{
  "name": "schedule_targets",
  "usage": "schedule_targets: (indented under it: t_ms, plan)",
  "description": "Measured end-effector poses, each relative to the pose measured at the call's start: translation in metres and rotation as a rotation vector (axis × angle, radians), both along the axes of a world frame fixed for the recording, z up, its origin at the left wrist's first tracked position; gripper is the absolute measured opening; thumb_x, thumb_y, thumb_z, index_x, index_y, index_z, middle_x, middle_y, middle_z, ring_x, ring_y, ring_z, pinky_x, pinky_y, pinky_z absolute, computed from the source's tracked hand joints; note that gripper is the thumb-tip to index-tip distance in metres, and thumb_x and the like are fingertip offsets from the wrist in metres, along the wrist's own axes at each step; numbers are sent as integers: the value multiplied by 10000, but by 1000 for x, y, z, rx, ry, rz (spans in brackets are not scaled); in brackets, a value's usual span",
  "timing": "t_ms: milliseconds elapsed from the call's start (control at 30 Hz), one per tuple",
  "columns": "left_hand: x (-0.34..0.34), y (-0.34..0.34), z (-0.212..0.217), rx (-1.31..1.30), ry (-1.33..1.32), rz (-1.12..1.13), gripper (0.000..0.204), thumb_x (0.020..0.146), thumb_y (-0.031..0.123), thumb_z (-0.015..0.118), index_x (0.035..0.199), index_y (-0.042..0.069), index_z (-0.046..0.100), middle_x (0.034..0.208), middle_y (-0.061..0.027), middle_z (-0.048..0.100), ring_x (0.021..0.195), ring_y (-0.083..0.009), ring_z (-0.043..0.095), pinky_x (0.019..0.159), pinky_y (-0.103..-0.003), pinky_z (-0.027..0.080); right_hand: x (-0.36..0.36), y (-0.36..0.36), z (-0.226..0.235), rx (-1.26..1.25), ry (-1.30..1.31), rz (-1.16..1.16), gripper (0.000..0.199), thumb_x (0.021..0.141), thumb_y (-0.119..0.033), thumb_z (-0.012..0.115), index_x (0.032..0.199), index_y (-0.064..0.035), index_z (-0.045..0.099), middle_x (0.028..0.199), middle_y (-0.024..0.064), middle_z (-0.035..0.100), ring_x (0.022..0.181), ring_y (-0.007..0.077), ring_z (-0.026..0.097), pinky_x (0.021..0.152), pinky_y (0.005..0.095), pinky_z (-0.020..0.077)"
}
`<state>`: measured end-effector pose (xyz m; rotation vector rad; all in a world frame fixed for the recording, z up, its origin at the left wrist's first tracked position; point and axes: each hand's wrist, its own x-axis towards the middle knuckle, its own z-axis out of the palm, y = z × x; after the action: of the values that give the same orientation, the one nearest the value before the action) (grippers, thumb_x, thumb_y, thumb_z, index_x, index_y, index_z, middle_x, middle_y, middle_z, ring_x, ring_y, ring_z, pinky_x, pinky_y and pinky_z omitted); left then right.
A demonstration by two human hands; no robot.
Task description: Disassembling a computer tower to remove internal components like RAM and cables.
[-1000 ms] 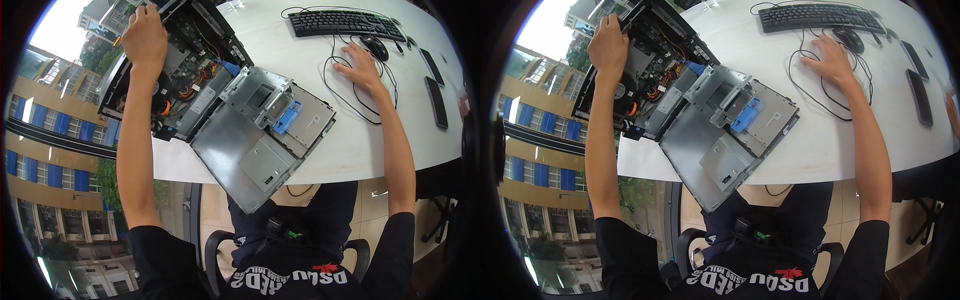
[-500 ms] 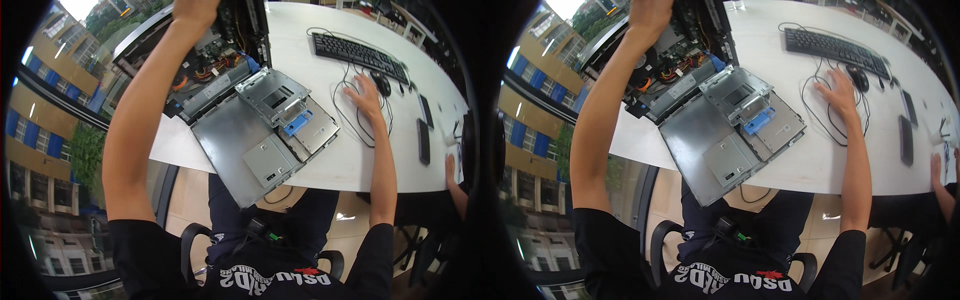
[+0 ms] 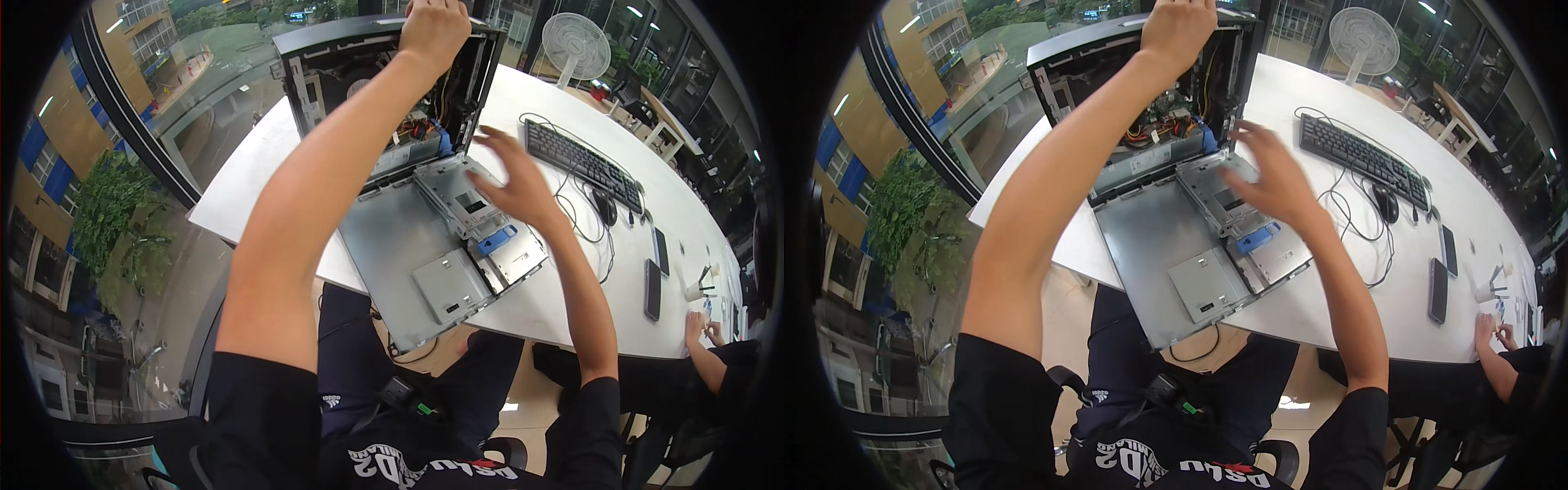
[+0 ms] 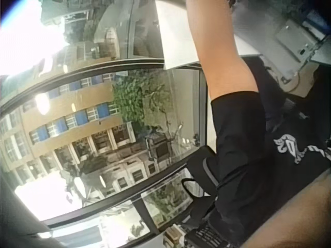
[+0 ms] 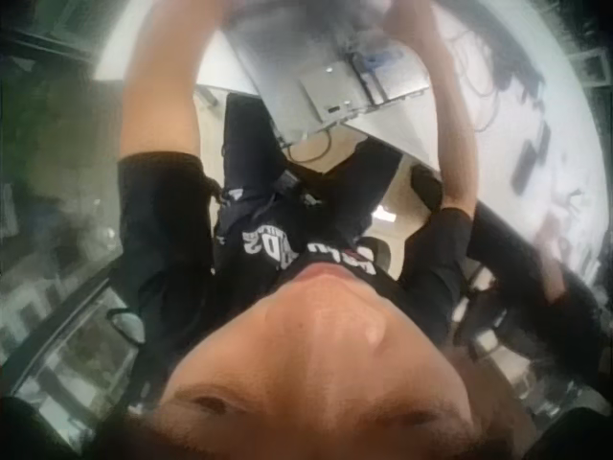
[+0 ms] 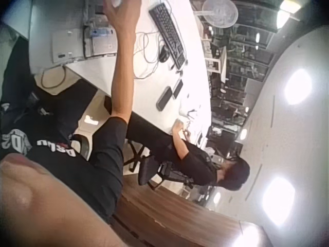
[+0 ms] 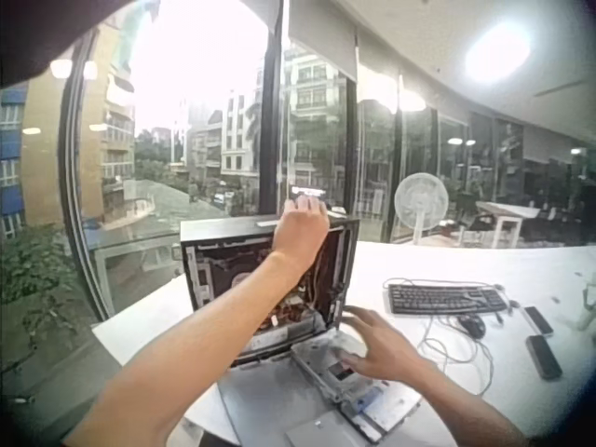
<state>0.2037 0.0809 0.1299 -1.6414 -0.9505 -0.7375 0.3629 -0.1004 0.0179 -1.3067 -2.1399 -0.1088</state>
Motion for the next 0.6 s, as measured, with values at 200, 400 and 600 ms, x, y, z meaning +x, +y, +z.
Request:
schedule_targets:
  t_ms: [200, 400, 600]
  plan:
    - [3, -15, 0, -81, -22, -12, 316, 786, 143, 796, 1068, 74, 670, 1029, -65, 682, 996, -238, 686, 769, -368, 538, -37, 55, -16, -29, -246, 15, 834, 859, -557, 740, 1428, 21, 543, 1577, 284, 382, 1400, 467, 443, 1174, 497, 375]
    - [3, -6, 3, -36, -19, -45, 402, 811, 226, 776, 1145, 28, 671, 1006, -95, 686, 952, -245, 673, 785, -394, 525, -50, 73, -21, -104, -289, -64, 991, 842, -678, 698, 1510, 12, 454, 1648, 250, 275, 1471, 447, 361, 1216, 559, 308]
    - [-12, 4, 10, -151, 49, 13, 179, 922, 157, 617, 1057, 70, 696, 1019, -78, 684, 985, -222, 657, 794, -348, 512, -55, 79, -25, -77, -366, -80, 1028, 860, -712, 663, 1563, -16, 386, 1695, 207, 193, 1518, 390, 311, 1229, 610, 267]
